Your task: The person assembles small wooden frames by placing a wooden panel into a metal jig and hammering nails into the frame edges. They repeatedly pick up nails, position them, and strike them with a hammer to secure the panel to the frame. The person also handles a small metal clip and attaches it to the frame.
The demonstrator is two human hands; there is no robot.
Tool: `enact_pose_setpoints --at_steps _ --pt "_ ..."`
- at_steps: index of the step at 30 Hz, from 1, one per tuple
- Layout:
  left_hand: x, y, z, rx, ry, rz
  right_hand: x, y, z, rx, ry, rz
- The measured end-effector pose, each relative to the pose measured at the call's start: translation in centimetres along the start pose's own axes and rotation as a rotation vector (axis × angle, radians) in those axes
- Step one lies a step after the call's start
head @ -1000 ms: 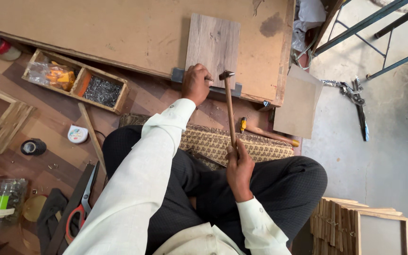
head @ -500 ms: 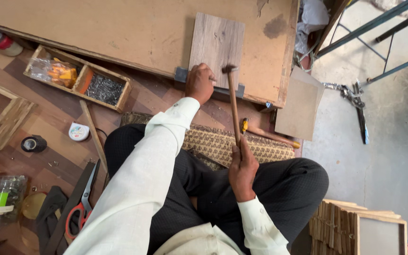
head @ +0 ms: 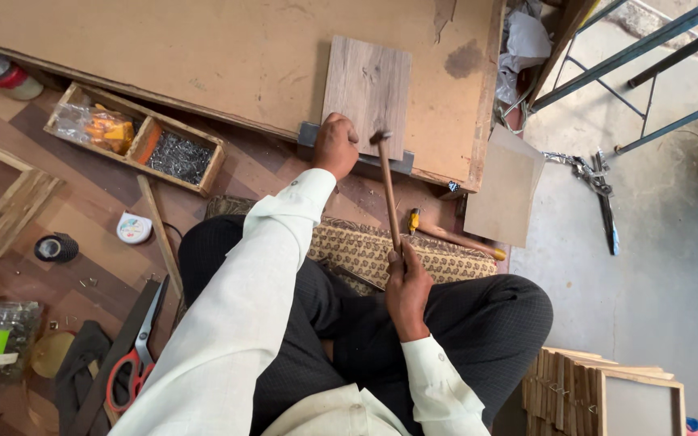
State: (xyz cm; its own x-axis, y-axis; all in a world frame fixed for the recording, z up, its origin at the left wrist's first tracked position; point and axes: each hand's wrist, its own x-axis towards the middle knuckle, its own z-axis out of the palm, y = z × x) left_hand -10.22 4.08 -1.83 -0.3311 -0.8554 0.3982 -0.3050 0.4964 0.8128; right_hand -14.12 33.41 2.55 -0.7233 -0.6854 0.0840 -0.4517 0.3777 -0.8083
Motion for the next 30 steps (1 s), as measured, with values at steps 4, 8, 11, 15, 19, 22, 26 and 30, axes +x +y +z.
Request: enact_pose_setpoints --at_steps 4,8,11,15,19,22,26,30 --pt "-0.1 0.9 0.0 0.008 0.011 -0.039 0.5 -0.5 -0.1 -0.009 0.154 -0.348" --pt "0.1 1.7 -0.5 0.04 0.012 -0.014 1.3 -0.6 -0.5 -0.23 -0.066 -0.065" --pt "0.1 2.1 -0.8 0.046 0.001 -0.048 1.0 -0.7 -0.8 -0.102 0.089 -0.237" --pt "-0.1 2.5 -0.9 0.033 -0.004 -0.068 0.8 -1.3 -0.8 -0.105 0.168 -0.433" --pt "0.0 2.4 -0.8 0.057 0.035 -0.017 1.2 -1.7 -0.9 -0.199 -0.086 0.068" --pt "0.0 2.0 -0.6 0.093 0.027 0.011 0.9 -1.4 -1.2 -0.108 0.121 -0.288" --pt "0.0 1.9 -0.7 0.058 0.02 -0.016 1.1 -0.4 -0.3 -0.135 0.092 -0.306" --pt "0.2 2.1 -0.7 0.128 0.017 0.011 1.2 0.7 -0.2 -0.199 0.093 -0.255"
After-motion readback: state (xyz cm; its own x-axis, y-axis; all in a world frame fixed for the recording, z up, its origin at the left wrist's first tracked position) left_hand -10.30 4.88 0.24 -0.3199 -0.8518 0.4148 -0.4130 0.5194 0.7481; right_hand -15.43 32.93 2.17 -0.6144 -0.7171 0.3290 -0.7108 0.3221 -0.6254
